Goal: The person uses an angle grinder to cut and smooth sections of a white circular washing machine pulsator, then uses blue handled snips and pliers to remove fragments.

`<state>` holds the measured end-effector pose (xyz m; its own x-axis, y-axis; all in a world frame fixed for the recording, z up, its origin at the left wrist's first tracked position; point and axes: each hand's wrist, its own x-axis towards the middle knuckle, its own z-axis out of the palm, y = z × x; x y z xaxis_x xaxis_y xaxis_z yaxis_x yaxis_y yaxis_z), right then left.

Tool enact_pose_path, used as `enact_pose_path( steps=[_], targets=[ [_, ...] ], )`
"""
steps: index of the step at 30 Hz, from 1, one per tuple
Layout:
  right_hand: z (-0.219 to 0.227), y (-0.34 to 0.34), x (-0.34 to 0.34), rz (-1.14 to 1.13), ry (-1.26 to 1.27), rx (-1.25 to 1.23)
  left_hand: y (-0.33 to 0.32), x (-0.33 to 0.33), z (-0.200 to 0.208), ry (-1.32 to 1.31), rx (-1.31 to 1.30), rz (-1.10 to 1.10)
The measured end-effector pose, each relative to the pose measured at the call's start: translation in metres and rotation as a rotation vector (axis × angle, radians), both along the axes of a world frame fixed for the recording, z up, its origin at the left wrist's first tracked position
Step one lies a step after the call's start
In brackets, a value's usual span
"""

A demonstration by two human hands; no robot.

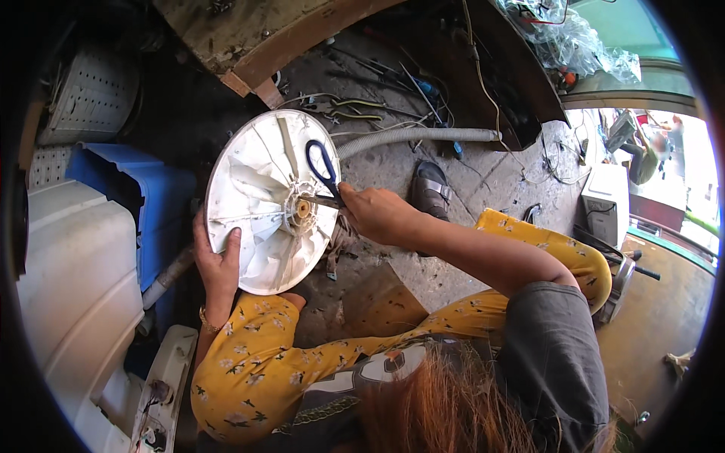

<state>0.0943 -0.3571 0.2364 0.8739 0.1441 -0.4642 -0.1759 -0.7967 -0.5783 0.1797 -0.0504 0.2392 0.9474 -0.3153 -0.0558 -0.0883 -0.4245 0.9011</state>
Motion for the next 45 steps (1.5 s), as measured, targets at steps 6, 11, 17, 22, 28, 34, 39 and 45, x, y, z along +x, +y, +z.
enact_pose_path(
  steps=[6,11,17,22,28,34,39,45],
  targets=[
    [-0.003,-0.001,0.023,-0.905,1.298,1.287,0.002,-0.008,-0.001,-0.054,0.011,-0.074],
    [0.016,0.032,0.013,-0.694,0.863,0.838,-0.005,-0.008,-0.001,-0.132,0.024,-0.089],
    [0.010,0.044,-0.014,0.216,0.128,-0.183,-0.013,-0.006,0.004,-0.120,0.015,-0.072],
    [0.012,-0.029,0.006,0.160,0.119,-0.384,-0.006,0.005,-0.008,-0.091,0.037,-0.030],
    [0.035,-0.019,0.008,0.093,0.109,-0.235,-0.010,0.005,-0.002,-0.089,0.032,-0.033],
    [0.016,-0.010,0.012,0.120,0.019,-0.230,-0.013,0.003,0.002,-0.021,0.006,-0.056],
    [0.022,0.008,0.008,0.197,0.065,-0.205,-0.014,-0.001,0.002,-0.064,0.000,-0.057],
    [0.022,0.016,-0.016,0.169,0.020,-0.200,-0.020,-0.007,0.003,-0.115,-0.012,-0.068]
  ],
)
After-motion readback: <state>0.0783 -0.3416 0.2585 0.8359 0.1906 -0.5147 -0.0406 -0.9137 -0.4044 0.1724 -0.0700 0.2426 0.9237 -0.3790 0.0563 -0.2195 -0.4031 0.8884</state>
